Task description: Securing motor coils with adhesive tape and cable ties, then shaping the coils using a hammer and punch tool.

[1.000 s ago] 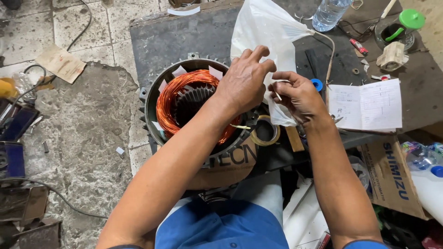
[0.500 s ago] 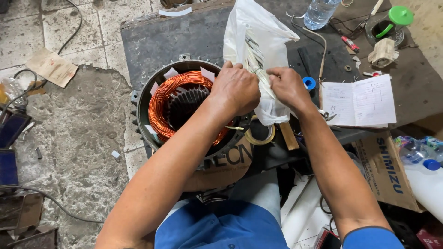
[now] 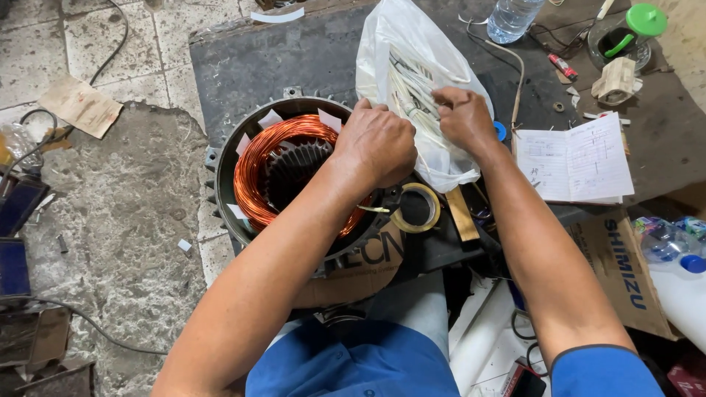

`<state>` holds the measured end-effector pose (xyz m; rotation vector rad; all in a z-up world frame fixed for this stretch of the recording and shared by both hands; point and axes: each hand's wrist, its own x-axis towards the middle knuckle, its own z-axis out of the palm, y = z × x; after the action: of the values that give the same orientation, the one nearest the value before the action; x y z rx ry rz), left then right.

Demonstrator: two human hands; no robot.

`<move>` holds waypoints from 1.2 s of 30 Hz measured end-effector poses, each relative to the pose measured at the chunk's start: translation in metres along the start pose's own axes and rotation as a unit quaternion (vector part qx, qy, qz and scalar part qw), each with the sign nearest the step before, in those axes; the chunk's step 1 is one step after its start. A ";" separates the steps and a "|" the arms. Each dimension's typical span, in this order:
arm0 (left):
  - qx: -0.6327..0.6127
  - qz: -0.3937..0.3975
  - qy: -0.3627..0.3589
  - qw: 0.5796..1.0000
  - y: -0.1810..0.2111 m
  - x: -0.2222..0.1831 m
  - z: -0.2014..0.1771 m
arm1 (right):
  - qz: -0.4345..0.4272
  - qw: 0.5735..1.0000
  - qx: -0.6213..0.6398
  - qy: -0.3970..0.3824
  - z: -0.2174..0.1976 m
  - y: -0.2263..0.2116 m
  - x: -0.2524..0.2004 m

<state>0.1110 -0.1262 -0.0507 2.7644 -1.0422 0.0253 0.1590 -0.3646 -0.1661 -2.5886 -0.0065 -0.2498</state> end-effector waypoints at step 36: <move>-0.035 0.029 0.050 0.998 0.000 0.003 0.007 | 0.128 0.928 0.317 -0.146 -0.016 -0.032 0.112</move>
<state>0.1125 -0.1294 -0.0578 2.6409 -1.0760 0.1316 0.2646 -0.3505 -0.1159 -1.9292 0.1229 0.2087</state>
